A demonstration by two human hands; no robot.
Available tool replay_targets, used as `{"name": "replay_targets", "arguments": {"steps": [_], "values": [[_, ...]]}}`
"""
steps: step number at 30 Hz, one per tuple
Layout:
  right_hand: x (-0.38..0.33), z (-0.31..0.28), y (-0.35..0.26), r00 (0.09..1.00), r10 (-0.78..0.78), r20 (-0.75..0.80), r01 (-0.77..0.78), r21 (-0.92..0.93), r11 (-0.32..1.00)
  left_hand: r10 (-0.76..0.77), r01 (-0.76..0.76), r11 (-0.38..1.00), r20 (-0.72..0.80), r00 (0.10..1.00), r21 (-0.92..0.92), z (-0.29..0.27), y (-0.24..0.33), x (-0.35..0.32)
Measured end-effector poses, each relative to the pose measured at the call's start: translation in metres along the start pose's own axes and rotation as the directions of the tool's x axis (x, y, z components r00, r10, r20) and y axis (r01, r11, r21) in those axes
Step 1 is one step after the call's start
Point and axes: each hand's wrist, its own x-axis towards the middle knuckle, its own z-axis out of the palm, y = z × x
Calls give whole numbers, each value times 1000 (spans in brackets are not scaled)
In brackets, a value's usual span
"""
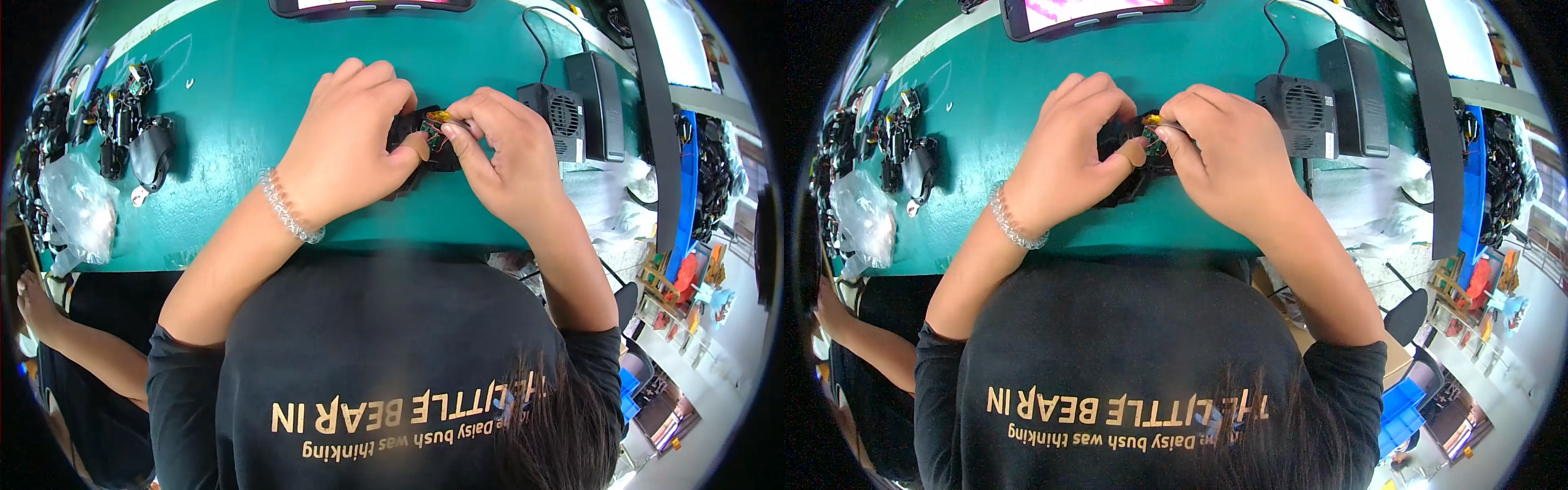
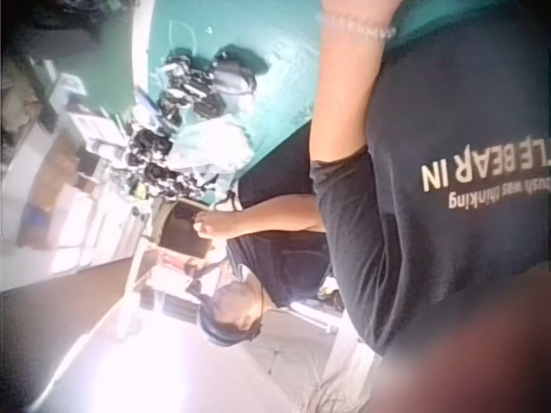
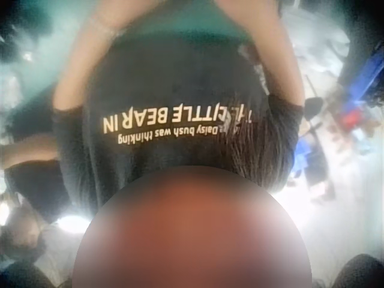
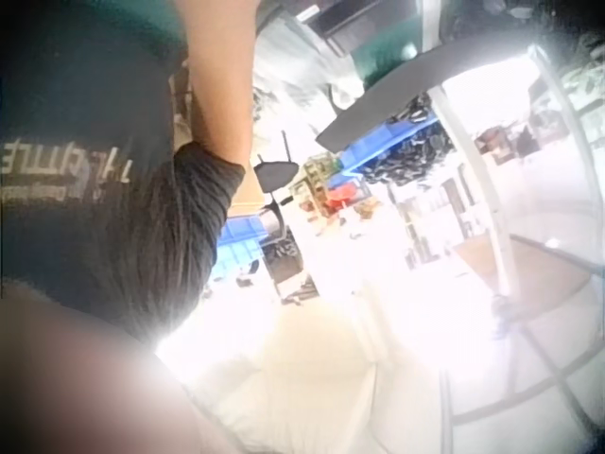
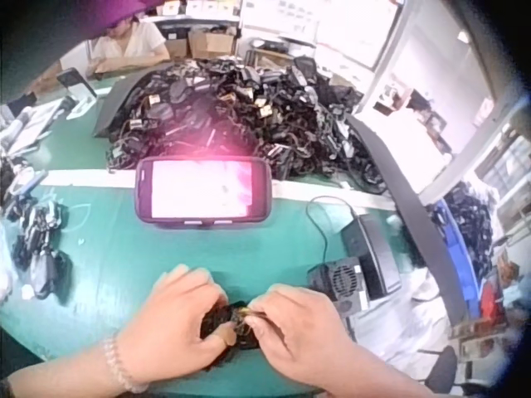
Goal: The person assembles small electronic devices at a workbench, inserting batteries and connecting wires to circuit boards. They handle multiple units, placing finished ones into a pile and picking up new ones to continue the process.
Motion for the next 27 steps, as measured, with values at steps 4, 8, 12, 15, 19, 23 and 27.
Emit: {"name": "replay_targets", "arguments": {"steps": [4,8,12,15,19,23,27], "values": [[1,0,2,999,-19,44,21,-47,999,-14,15,1000,-11,1000,10,3,-1,0],[3,-1,1,998,4,59,-1,-51,999,-28,28,1000,-10,1000,6,3,0,0],[6,-4,0,995,3,104,7,-96,995,-23,23,1000,-14,1000,7,3,0,0],[7,-5,-1,993,4,120,11,-124,992,-27,27,1000,-8,1000,8,2,0,0],[8,-5,-2,991,1,136,20,-151,988,-21,21,1000,-9,1000,7,3,-1,0],[10,-7,-5,983,21,181,16,-203,979,-23,23,1000,-4,1000,8,3,-1,0],[10,-6,-3,983,-29,182,70,-225,972,-22,22,1000,-5,1000,7,4,-1,0]]}}
